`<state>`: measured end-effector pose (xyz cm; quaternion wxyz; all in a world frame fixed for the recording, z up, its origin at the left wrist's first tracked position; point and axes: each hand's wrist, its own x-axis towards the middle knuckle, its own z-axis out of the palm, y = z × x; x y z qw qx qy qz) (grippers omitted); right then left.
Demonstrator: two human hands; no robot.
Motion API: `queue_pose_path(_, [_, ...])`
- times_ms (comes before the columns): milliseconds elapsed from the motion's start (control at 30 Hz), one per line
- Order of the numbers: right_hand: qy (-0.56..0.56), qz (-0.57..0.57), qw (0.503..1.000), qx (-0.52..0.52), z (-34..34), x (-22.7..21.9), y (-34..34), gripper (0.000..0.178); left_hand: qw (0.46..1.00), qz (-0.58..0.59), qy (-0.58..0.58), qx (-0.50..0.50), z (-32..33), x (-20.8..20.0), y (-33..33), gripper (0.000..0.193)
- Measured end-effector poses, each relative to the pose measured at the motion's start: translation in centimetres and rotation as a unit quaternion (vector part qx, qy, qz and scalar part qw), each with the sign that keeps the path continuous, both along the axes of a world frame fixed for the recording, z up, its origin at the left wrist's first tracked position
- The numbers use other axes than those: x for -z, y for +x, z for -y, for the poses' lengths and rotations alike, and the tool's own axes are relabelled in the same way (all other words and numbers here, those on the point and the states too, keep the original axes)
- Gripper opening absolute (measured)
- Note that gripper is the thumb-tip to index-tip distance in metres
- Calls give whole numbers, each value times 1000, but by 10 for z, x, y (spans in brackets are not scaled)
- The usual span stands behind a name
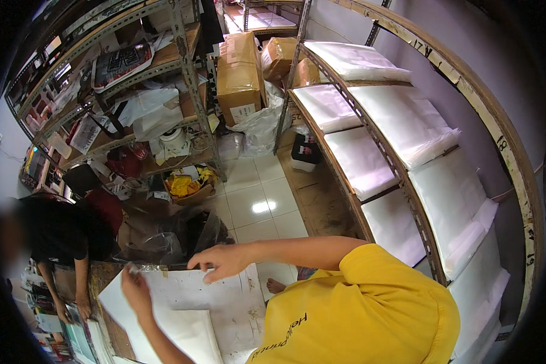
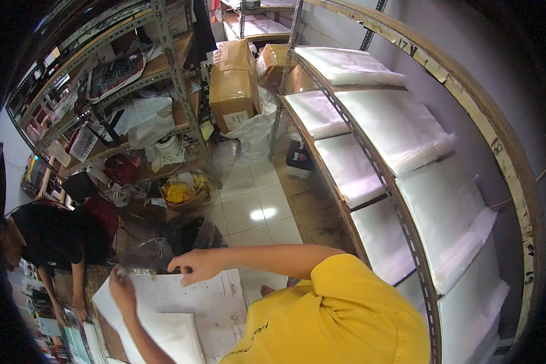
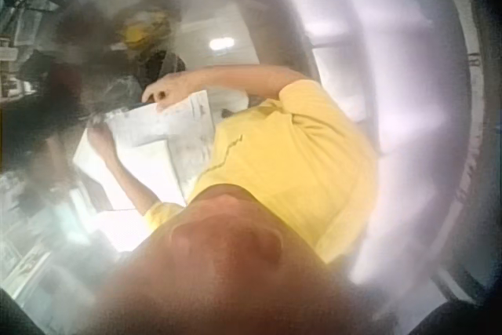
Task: The person repeatedly picks up white sheets from a table and places them onto a nearby metal shelf. The person handles the sheets one at a time, stacking them in a pile on the shelf.
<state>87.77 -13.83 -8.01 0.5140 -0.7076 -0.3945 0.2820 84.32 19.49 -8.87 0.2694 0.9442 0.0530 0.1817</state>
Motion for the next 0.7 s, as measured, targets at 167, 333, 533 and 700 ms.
queue_pose_path(167, [-11, 205, 974, 97, 4, -12, -15, 42, 983, -13, -167, 78, 142, -15, 58, 41])
queue_pose_path(333, [-86, 139, 973, 164, 60, -10, 15, 25, 935, -84, -321, 123, 215, -16, 83, 45])
queue_pose_path(533, [23, 200, 940, 275, 196, -20, 88, 23, 866, 7, -452, 213, 274, -52, 71, 51])
queue_pose_path(700, [-115, 62, 868, 480, 345, -138, 111, 23, 865, -22, -445, 229, 275, -48, 16, 38])
